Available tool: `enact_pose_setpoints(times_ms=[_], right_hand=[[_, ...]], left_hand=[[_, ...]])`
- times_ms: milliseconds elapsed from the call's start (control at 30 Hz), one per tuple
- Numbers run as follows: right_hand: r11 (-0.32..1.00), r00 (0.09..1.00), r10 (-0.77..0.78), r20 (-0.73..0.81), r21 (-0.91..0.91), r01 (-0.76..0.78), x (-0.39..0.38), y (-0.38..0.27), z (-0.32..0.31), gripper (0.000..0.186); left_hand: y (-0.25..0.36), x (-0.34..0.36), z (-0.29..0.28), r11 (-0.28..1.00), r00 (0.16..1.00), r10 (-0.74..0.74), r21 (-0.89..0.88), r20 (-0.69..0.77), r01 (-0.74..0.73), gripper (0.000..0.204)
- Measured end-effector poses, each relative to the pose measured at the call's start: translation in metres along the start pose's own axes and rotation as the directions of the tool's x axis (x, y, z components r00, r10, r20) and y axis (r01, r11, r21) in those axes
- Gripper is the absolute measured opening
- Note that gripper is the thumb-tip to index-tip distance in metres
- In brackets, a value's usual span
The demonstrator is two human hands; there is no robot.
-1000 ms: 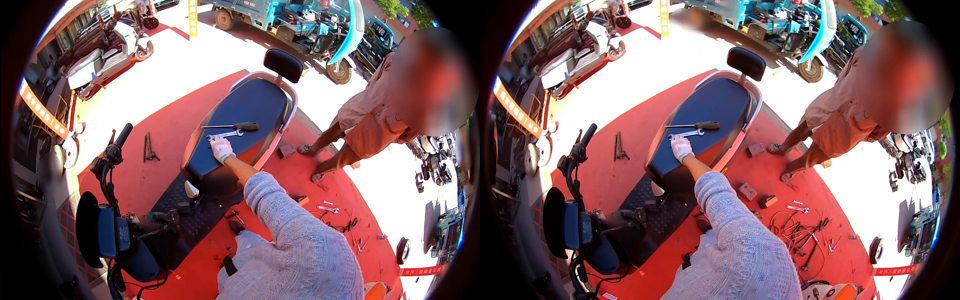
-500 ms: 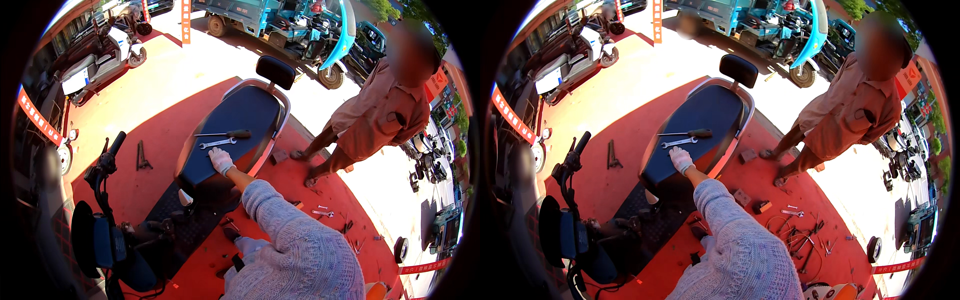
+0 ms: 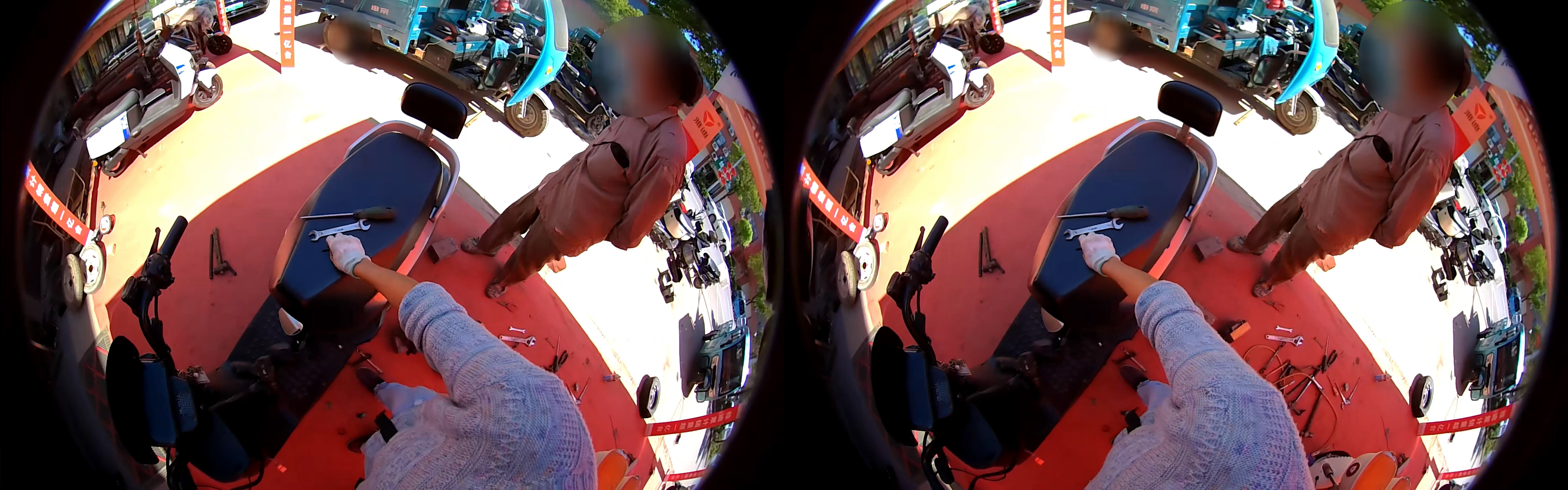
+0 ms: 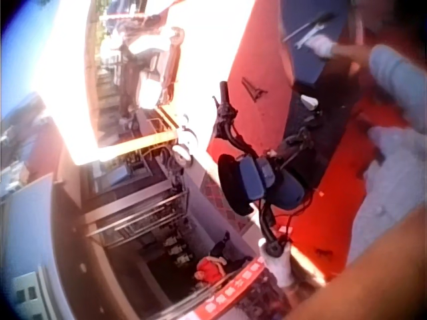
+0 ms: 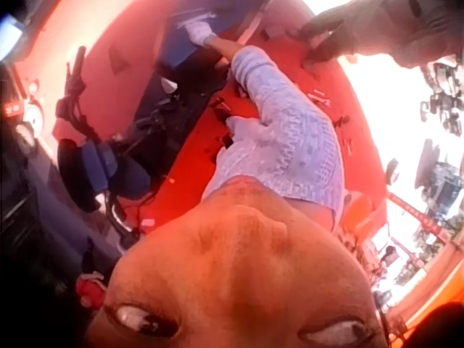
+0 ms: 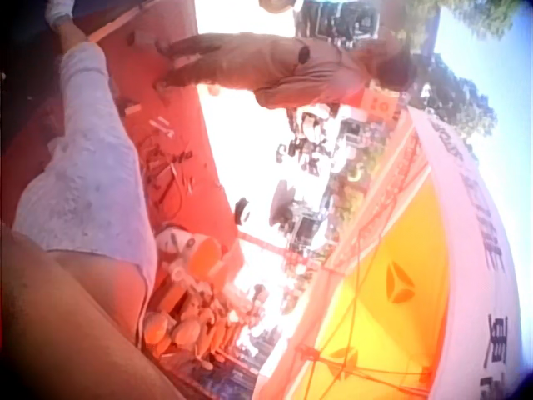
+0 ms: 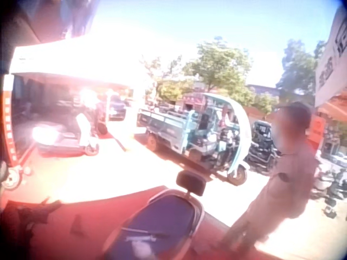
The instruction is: The person repairs a blue electric scooter in an outdoor workshop. They use a screwdriver to tighten screws on the handlebar assembly and adjust the wiring and controls. The person also handles a wrench and other tools while working on the scooter's front section.
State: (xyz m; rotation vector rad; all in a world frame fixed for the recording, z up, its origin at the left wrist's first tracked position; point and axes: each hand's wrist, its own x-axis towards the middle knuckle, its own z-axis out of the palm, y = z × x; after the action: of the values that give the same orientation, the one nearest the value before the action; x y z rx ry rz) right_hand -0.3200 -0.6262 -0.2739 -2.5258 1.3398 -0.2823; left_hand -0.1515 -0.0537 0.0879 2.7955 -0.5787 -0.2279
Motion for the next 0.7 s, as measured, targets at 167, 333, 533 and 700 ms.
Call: enact_pose_setpoints(times_ms=[167,333,533,700], right_hand=[[0.998,0.998,0.059,-0.019,-0.026,-0.059,0.009,0.0,0.002,0.018],[0.43,0.943,0.192,0.272,0.84,-0.33,-0.001,-0.022,-0.027,0.008],[-0.77,0.819,-0.548,0.169,0.282,-0.573,-0.055,-0.072,-0.057,0.012],[-0.673,0.717,-0.676,0.172,0.25,-0.696,-0.108,-0.146,-0.084,0.016]], left_hand=[[-0.001,0.003,0.001,1.0,1.0,0.008,-0.015,-0.014,-0.008,0.076],[-0.012,0.001,0.006,0.997,0.996,0.064,-0.033,-0.059,-0.066,0.076],[0.0,0.005,0.008,0.995,0.999,-0.032,-0.094,-0.017,0.03,0.078],[-0.036,-0.005,0.01,0.991,0.998,0.02,-0.128,-0.055,-0.027,0.081]])
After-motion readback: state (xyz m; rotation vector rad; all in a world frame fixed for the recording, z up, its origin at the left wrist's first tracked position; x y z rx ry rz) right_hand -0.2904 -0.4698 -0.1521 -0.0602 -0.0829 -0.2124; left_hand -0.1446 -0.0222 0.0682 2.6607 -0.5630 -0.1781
